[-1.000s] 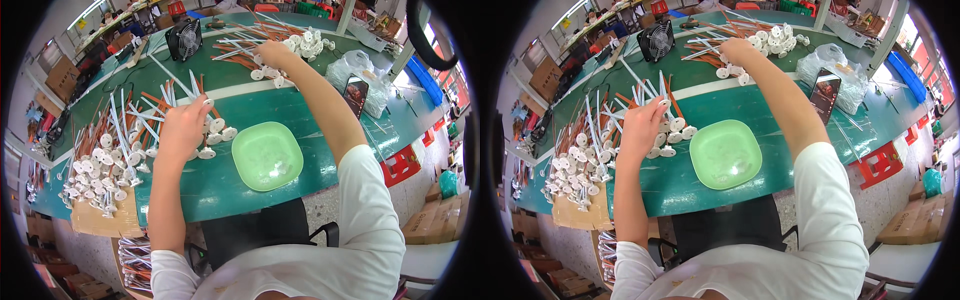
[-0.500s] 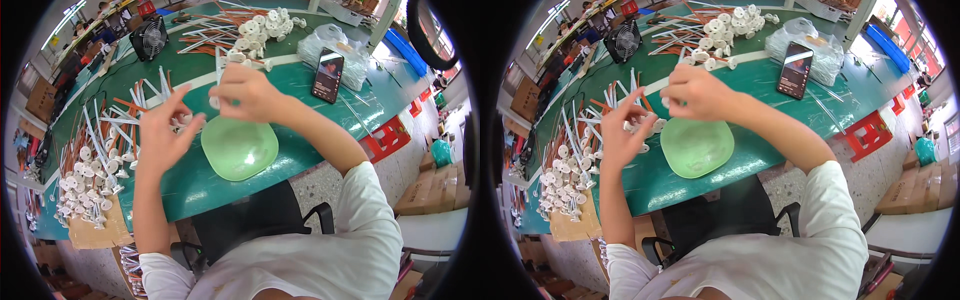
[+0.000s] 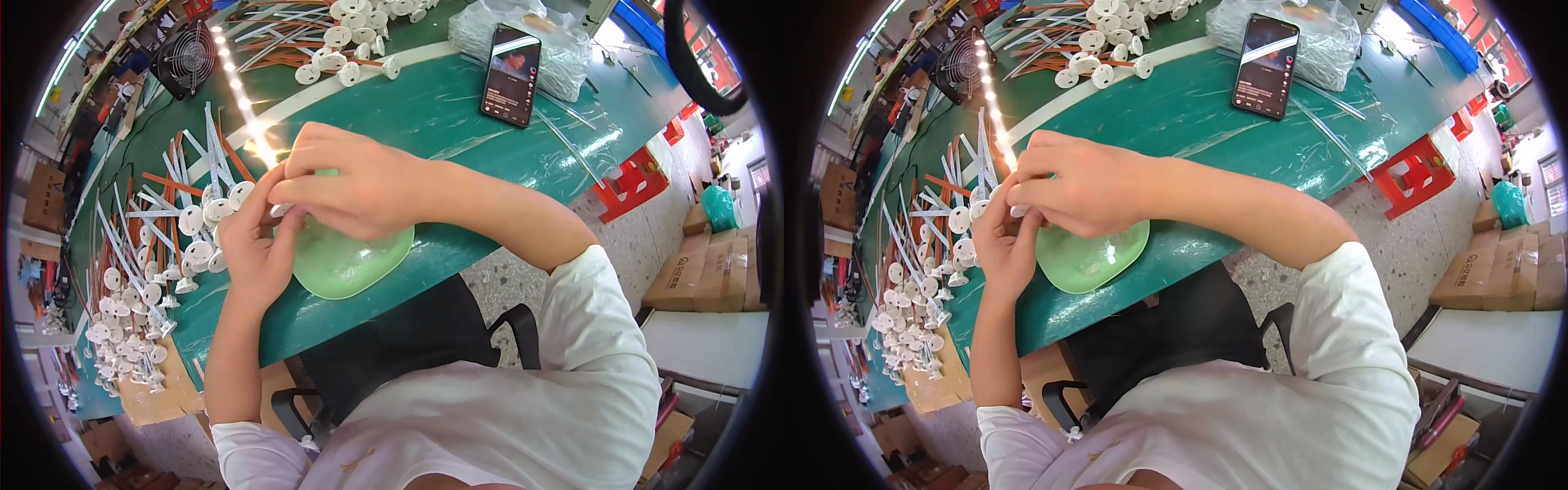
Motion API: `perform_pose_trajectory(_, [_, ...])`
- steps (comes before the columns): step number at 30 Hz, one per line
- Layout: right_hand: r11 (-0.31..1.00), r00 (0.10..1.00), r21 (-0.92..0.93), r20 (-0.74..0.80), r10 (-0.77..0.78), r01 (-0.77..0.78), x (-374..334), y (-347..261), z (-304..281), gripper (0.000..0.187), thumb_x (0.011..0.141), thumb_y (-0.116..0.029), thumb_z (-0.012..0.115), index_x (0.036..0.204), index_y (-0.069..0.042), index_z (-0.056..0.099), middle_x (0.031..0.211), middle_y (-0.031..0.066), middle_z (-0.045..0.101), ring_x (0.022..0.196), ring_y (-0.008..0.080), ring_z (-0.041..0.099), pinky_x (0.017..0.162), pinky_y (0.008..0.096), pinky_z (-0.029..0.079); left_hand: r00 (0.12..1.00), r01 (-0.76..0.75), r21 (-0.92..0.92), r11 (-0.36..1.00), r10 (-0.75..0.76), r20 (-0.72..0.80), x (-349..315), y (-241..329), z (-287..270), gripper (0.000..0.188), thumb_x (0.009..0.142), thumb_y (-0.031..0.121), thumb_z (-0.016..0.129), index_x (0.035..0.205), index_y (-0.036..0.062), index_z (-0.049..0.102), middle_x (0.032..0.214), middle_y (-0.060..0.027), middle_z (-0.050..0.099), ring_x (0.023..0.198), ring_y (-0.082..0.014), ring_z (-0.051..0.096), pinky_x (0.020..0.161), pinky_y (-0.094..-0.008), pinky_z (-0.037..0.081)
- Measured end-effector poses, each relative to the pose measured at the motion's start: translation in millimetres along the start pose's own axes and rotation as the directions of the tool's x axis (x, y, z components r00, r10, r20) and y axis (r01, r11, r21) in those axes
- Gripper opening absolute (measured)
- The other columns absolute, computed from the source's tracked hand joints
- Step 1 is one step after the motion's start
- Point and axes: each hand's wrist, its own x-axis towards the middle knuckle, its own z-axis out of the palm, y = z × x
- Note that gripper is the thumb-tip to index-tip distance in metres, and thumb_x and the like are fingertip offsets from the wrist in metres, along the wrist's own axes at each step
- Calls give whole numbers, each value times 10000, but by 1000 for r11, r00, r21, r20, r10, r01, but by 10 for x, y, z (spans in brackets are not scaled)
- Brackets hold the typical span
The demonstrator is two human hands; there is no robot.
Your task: Assembling plastic bases and translucent strips for a light-related product.
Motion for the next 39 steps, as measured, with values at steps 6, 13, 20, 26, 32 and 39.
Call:
perform_pose_trajectory(6, [994,991,18,77,107,-109,-20,25,-13,364,728,27,727,1076,-66,673,920,77,608,849,262,577,683,356,499,998,65,10,998,-65,-5,-20,11,-8,471,862,-43,668,1323,-15,573,1016,-146,732,829,-166,730,716,-277,585])
perform_pose_trajectory(13, [959,948,-13,-155,279,-284,14,-112,107,411,715,-19,775,1108,-48,659,876,78,635,780,245,609,657,342,530,978,-194,292,937,207,-15,94,54,-136,501,842,-48,660,1331,37,591,943,-164,740,823,-197,746,719,-297,576])
perform_pose_trajectory(20, [975,814,-73,539,216,-211,-122,-81,-6,563,731,-290,786,1213,-49,622,1008,141,641,928,312,639,846,411,531,997,-49,231,972,61,-47,78,-58,-166,325,913,58,659,1238,73,665,895,-126,743,815,-178,746,719,-281,561])
perform_pose_trajectory(26, [959,681,46,713,165,-280,-95,-107,-19,432,741,-214,771,1130,-50,681,1065,153,631,977,310,628,840,395,506,968,-248,409,878,246,60,92,19,-94,339,856,30,695,1187,102,697,865,-99,730,651,-216,624,611,-295,483])
perform_pose_trajectory(32, [782,541,183,811,221,-595,-57,-102,4,135,762,-74,717,885,-19,731,843,121,690,766,276,663,704,381,513,968,-251,390,886,235,89,80,6,-73,350,847,18,698,1185,108,699,864,-101,728,660,-226,628,607,-300,481])
perform_pose_trajectory(39, [785,651,167,673,352,-597,68,-72,-141,82,849,-82,657,879,-7,654,838,90,700,728,229,681,652,340,531,997,-18,67,998,23,-68,52,23,-75,321,927,49,650,1247,33,643,946,-131,734,818,-151,707,724,-262,545])
